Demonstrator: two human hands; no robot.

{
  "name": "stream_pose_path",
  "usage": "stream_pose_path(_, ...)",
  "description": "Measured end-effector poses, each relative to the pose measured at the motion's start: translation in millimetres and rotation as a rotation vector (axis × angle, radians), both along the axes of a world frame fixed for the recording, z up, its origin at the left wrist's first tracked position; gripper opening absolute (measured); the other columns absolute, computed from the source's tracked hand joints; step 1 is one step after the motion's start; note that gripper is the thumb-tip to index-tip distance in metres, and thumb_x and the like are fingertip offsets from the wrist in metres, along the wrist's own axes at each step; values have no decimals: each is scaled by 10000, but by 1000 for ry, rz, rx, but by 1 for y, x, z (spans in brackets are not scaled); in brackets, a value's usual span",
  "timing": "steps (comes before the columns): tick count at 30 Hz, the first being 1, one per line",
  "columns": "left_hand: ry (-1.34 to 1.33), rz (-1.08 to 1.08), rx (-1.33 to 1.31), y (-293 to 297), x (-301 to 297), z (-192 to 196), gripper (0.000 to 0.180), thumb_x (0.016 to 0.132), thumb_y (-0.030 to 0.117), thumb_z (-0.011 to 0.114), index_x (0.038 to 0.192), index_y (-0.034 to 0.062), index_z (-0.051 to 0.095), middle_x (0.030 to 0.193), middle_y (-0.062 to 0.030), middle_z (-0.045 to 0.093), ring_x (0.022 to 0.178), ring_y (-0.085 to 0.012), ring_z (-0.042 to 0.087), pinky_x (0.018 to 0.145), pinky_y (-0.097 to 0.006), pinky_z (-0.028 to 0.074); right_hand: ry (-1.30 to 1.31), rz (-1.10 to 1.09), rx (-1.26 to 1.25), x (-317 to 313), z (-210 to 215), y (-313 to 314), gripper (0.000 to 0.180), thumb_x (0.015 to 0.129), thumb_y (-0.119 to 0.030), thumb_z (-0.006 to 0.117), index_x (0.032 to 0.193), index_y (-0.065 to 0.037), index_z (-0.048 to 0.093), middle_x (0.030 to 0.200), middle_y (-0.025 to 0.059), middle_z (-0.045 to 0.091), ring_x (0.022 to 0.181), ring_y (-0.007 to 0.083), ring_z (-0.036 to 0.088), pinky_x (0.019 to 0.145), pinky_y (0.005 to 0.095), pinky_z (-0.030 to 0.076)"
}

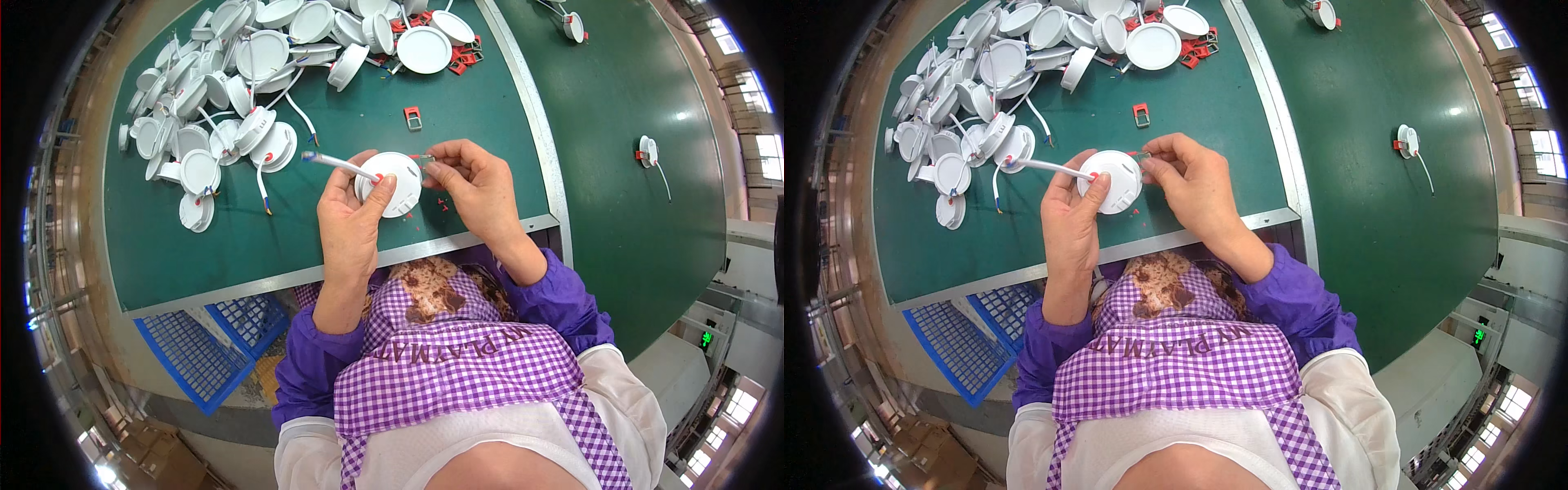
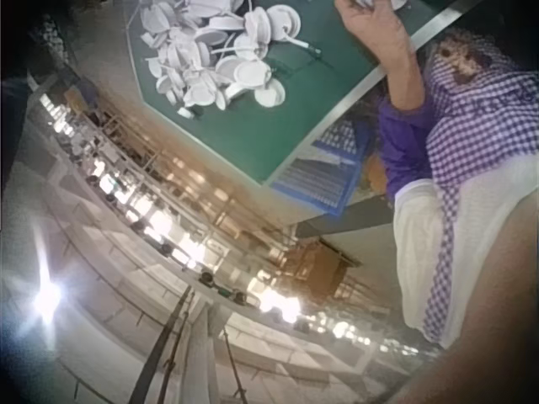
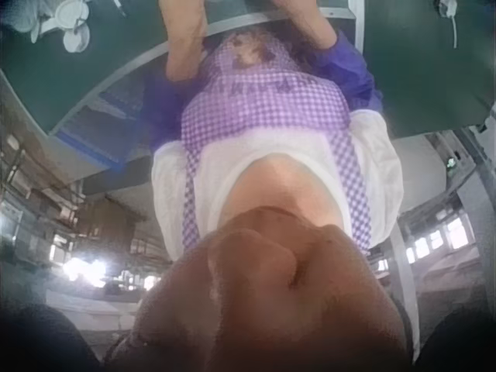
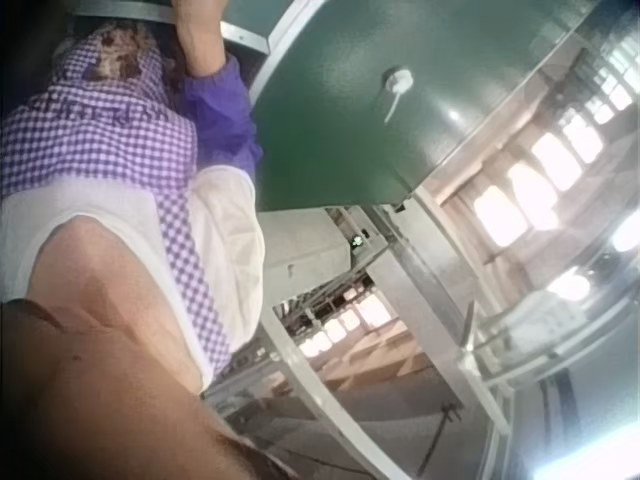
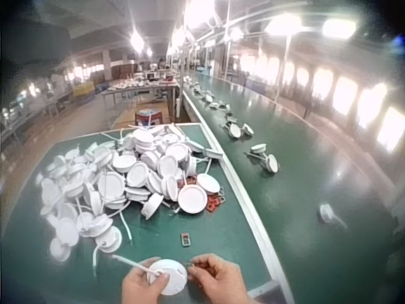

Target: The person assembles circular light fixtures by attaching spring clips to the edges of each light housing by hand and placing the assembled units onto the table.

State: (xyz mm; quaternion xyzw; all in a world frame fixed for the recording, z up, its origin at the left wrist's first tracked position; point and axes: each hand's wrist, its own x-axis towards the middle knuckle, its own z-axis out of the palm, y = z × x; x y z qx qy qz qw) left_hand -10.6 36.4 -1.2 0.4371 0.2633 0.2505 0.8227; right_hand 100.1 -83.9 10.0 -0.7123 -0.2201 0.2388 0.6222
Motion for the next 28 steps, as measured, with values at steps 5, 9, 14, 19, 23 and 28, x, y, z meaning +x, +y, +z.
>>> stream_pose_path(5, -13, 30, 139, -6, 0, -1, 395, 897, 5, 674, 1213, -44, 442, 1081, -137, 615, 965, -168, 642, 828, -282, 559, -119, 35, -44, 1, 4, -2, 188, 873, -14, 652, 1057, 22, 654, 868, 102, 704, 768, 168, 693, 636, 281, 527)
stream_pose_path(9, 24, 92, 292, -10, 4, 4, 408, 885, 29, 702, 1195, -36, 446, 1074, -144, 621, 967, -168, 639, 808, -269, 553, -703, 7, -104, -9, 7, 3, 174, 856, 4, 643, 1031, -2, 651, 890, 131, 666, 774, 287, 674, 654, 358, 528)
stream_pose_path(14, 49, 114, 397, -10, 6, 4, 418, 885, 36, 704, 1208, -35, 448, 1107, -152, 616, 989, -172, 630, 833, -276, 538, -740, 0, -91, -10, 13, 6, 144, 847, 21, 635, 989, 1, 641, 902, 149, 643, 782, 337, 652, 668, 387, 526)
stream_pose_path(19, 66, 124, 443, -13, 7, 7, 417, 887, 51, 710, 1219, -29, 470, 1118, -145, 620, 1002, -169, 624, 850, -281, 530, -714, 45, -83, -10, 12, 7, 156, 836, 41, 631, 988, 6, 637, 896, 144, 641, 793, 334, 655, 666, 387, 528)
stream_pose_path(23, 92, 89, 488, -7, 7, 4, 413, 888, 70, 715, 1217, -33, 487, 1123, -142, 623, 988, -161, 627, 834, -271, 525, -719, 61, -79, -9, 9, 9, 182, 817, 61, 630, 990, 5, 635, 895, 145, 644, 791, 329, 659, 666, 383, 533)
stream_pose_path(28, 62, 77, 521, -6, 6, -2, 403, 901, 89, 704, 1225, -28, 495, 1129, -141, 624, 1010, -167, 624, 842, -265, 528, -677, 104, -106, -6, 16, 9, 221, 802, 66, 634, 1010, -10, 638, 909, 149, 653, 817, 322, 672, 678, 366, 546)
